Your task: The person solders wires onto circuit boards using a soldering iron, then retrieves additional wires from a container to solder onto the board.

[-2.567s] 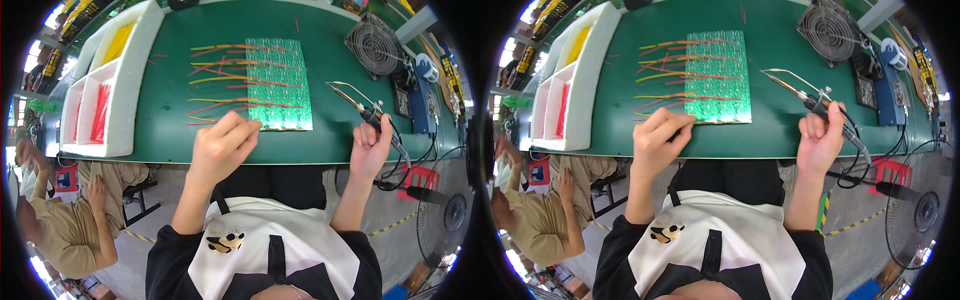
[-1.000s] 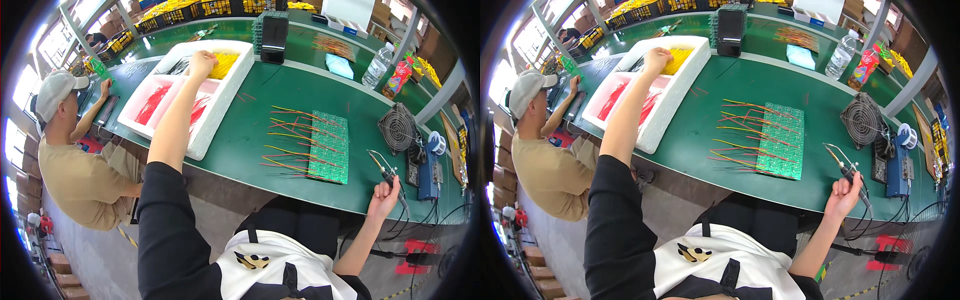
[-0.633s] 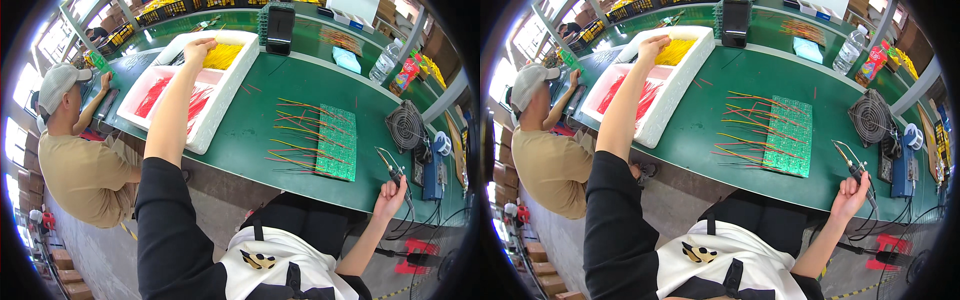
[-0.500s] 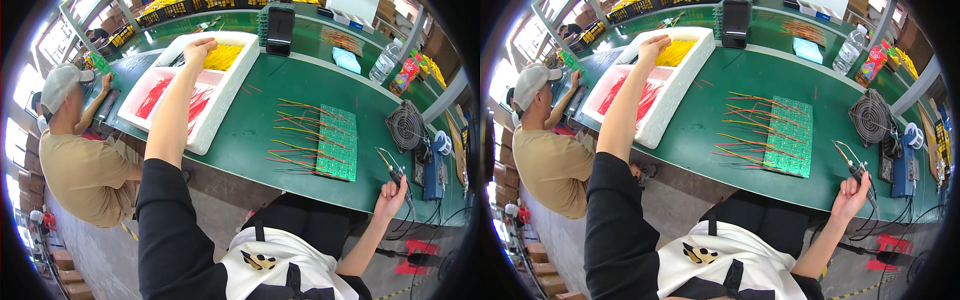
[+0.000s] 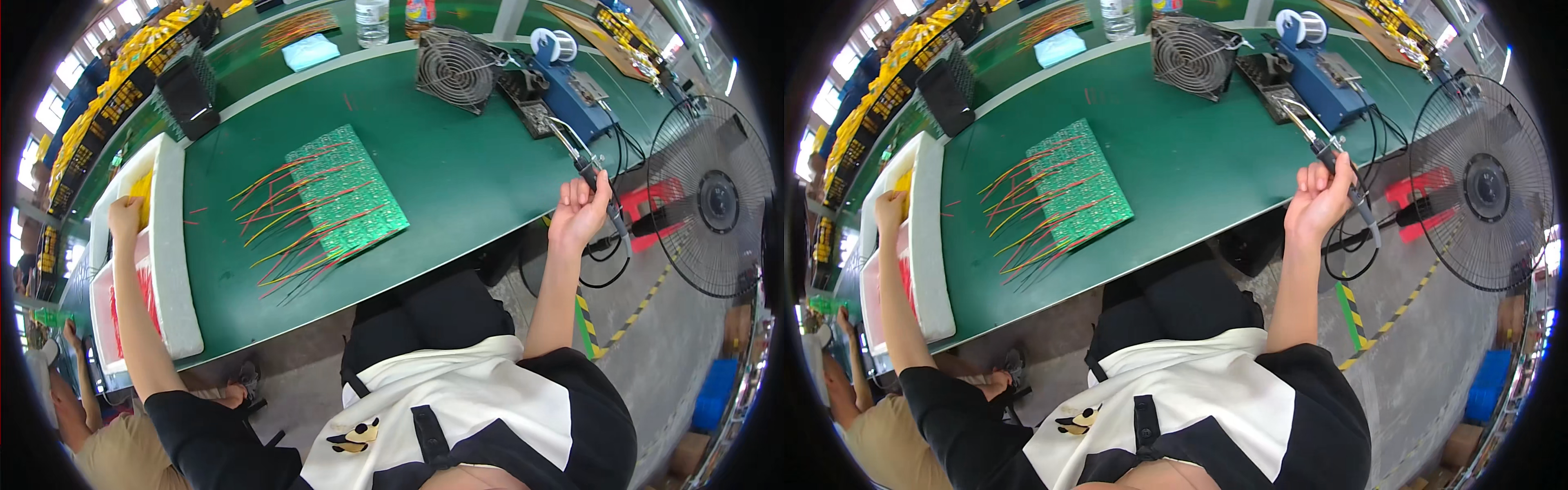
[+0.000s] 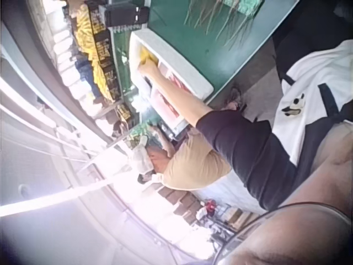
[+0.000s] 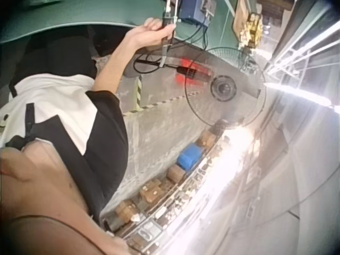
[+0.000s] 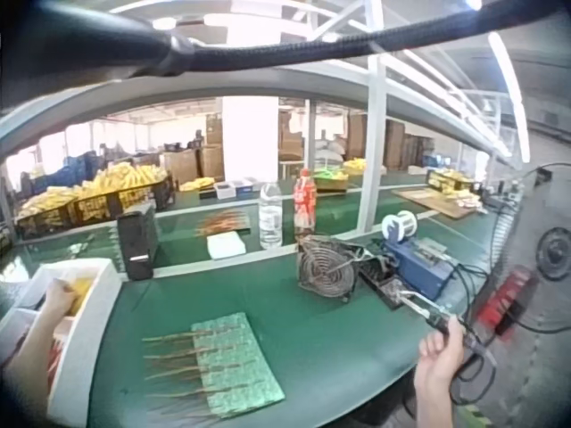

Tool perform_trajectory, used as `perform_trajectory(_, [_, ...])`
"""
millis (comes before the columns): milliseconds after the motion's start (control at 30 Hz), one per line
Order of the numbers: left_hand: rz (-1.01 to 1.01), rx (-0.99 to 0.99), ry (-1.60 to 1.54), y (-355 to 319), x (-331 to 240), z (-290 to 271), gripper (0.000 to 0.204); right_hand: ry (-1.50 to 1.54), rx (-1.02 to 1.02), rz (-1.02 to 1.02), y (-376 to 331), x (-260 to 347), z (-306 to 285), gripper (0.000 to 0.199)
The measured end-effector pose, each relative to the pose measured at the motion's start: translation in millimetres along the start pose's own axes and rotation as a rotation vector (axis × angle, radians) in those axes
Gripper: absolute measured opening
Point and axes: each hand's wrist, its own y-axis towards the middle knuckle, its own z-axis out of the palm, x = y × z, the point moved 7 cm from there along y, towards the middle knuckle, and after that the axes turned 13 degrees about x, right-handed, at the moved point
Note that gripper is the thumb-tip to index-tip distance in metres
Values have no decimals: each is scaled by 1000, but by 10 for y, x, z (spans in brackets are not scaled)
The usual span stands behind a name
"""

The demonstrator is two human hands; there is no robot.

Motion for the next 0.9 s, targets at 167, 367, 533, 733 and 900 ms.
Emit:
perform_trajectory(167, [-23,-58,-73,-70,65,-71,25,-96,39,28,-5,8,-103,19])
perform_trajectory(367, [-29,-94,-148,-65,172,-73,24,-100,-28,50,-71,-36,-352,21])
perform_trajectory(533, [-18,-115,-166,46,313,-30,24,-159,36,-41,-6,186,-456,18])
perform_trajectory(733, [-35,-58,-261,97,497,1,26,-242,32,-113,52,308,-428,15])
perform_trajectory(900, [-26,-105,-193,74,422,-40,37,-366,89,-119,111,367,-318,16])
